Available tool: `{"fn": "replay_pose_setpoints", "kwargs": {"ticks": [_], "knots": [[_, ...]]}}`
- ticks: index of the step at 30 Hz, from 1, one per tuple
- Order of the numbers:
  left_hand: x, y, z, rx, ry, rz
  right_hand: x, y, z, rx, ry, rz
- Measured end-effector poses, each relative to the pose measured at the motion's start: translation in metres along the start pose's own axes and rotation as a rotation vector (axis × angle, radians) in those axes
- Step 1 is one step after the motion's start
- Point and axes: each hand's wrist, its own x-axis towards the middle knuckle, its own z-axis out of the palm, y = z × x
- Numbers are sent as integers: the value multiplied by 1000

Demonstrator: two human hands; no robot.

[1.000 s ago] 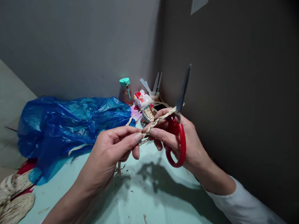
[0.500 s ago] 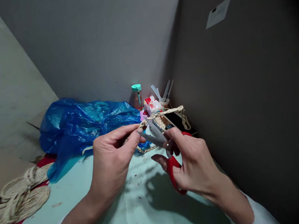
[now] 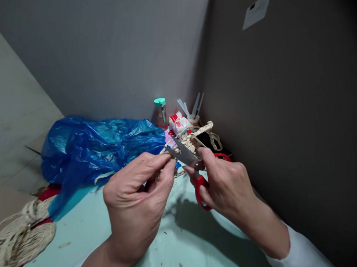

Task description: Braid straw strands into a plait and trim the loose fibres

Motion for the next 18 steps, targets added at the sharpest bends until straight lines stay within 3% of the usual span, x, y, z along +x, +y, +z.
{"fn": "replay_pose_setpoints", "kwargs": {"ticks": [7, 12, 15, 18], "knots": [[-2, -1, 0, 0, 17, 36, 2, 0, -2, -70, 107, -61], [-1, -2, 2, -16, 22, 77, 0, 4, 3, -23, 107, -84], [0, -6, 3, -15, 15, 167, -3, 8, 11, 98, 88, -61], [0, -8, 2, -17, -13, 215, -3, 10, 16, 387, 83, 102]]}}
